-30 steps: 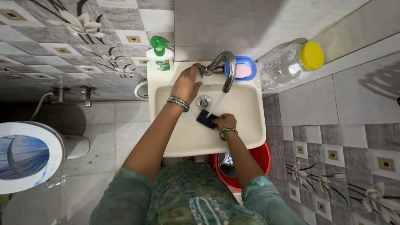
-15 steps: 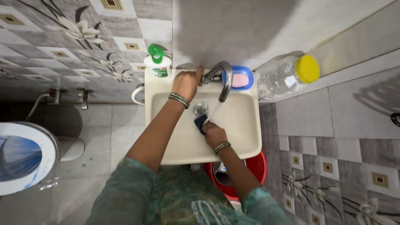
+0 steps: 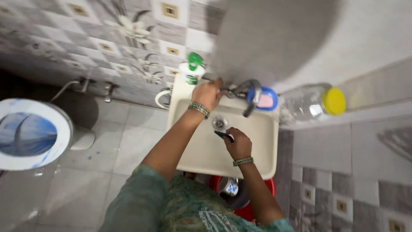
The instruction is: The person scrubs the toilet bowl and seat with a blue cleaning agent using a sponge, then rinses the sponge at the sink. They return to scrub the toilet bowl with a toilet brush, focusing on the rim and interior surfaces.
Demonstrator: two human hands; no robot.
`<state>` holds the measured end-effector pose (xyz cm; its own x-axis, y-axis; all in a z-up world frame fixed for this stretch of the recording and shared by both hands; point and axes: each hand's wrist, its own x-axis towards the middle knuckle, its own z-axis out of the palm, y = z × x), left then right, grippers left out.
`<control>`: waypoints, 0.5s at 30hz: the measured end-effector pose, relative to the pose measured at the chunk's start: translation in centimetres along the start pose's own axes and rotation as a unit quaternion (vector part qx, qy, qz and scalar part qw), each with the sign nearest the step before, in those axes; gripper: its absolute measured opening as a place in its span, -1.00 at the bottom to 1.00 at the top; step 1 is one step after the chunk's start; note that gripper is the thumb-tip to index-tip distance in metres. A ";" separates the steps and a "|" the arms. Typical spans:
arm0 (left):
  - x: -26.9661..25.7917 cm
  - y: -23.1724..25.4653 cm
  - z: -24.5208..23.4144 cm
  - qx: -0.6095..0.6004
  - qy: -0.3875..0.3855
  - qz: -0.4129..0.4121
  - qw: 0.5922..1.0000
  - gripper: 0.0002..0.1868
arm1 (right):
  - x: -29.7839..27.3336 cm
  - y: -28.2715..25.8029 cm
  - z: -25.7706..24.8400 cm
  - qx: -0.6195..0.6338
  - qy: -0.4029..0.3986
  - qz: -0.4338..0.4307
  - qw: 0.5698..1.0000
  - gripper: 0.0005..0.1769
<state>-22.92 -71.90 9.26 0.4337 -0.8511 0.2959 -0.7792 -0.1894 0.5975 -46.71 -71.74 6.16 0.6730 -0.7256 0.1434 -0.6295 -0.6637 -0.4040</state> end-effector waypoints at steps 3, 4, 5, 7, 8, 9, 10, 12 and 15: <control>-6.1 -3.1 -3.8 -0.012 0.019 -0.009 1.000 -0.70 | 1.7 -3.6 -0.4 -0.068 -0.049 0.002 0.997 -0.86; -8.2 -4.4 -4.9 -0.016 0.040 -0.005 0.999 -0.74 | 1.9 -4.7 -0.6 -0.050 -0.004 -0.049 0.998 -0.85; -10.6 -5.6 -6.0 0.003 0.027 -0.048 0.998 -0.73 | 2.0 -5.9 -0.9 -0.030 0.041 -0.098 0.994 -0.84; -14.8 -9.0 -9.5 0.038 0.043 -0.111 0.992 -0.68 | 3.5 -9.7 -1.1 0.002 0.101 -0.175 0.979 -0.83; -16.9 -10.6 -11.3 0.051 0.068 -0.127 0.988 -0.65 | 4.2 -11.5 -1.1 0.010 0.117 -0.199 0.973 -0.83; -19.2 -12.2 -13.1 0.059 0.103 -0.149 0.982 -0.65 | 4.9 -13.4 -1.0 0.018 0.134 -0.223 0.965 -0.83; -21.2 -13.7 -14.7 0.067 0.136 -0.170 0.974 -0.65 | 5.9 -15.1 -0.6 0.039 0.127 -0.233 0.963 -0.83; -25.0 -16.6 -18.0 0.070 0.147 -0.251 0.954 -0.73 | 8.0 -18.7 0.8 0.077 0.114 -0.250 0.958 -0.84; -30.2 -20.4 -22.3 0.076 0.184 -0.335 0.921 -0.80 | 10.8 -23.8 4.9 0.123 0.069 -0.183 0.973 -0.82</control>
<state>-9.99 -31.44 4.75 0.9425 -0.2994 0.1487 -0.3232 -0.7018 0.6349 -22.52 -62.92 12.89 0.7658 -0.4767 0.4315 -0.2334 -0.8314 -0.5043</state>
